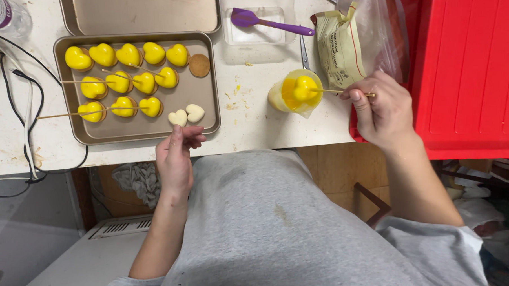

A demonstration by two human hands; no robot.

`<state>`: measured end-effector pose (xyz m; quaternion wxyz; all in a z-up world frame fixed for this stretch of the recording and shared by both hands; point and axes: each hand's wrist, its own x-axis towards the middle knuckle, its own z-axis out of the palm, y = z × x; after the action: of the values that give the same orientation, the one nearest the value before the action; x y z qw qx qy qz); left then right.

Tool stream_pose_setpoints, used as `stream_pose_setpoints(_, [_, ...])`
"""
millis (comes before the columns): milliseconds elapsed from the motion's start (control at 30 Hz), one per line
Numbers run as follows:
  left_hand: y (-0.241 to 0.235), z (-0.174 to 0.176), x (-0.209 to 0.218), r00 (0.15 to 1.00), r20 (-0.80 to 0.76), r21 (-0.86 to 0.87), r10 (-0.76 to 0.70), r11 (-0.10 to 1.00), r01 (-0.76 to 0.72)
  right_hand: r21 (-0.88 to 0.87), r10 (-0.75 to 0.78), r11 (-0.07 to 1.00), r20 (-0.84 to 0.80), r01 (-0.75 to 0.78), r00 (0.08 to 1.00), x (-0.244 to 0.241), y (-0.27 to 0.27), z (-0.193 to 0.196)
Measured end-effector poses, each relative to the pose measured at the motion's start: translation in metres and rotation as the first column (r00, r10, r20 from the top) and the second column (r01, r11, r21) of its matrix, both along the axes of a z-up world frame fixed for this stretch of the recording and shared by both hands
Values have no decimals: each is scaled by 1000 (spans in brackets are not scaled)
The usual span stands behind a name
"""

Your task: The person inserts wooden sticks into heart-shaped candies and dips them into a yellow coating, then places them on a baking tray. They retrieve additional heart-shaped candies from a freezer and repeat the coating process.

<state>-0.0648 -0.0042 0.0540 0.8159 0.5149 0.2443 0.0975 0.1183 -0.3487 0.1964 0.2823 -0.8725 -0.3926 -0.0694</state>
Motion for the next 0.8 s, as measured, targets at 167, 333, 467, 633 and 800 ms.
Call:
stream_pose_setpoints(167, [0,-4,1,1000,-15,-5,4,1000,-4,-52,115,992,-3,-115,993,12,1,5])
stream_pose_setpoints(333, [-2,-4,2,1000,-17,10,-13,1000,13,-133,189,973,-2,-187,982,16,-1,12])
stream_pose_setpoints(467, [-2,-3,1,1000,-19,17,-18,1000,18,-152,167,974,-26,-169,986,13,-1,14])
stream_pose_setpoints(633, [-3,-3,3,998,-48,14,-28,1000,29,-144,112,983,-43,-118,993,9,-4,9])
stream_pose_setpoints(800, [-4,-4,6,999,-37,5,-40,999,40,-80,67,994,-40,-70,997,11,-14,3])
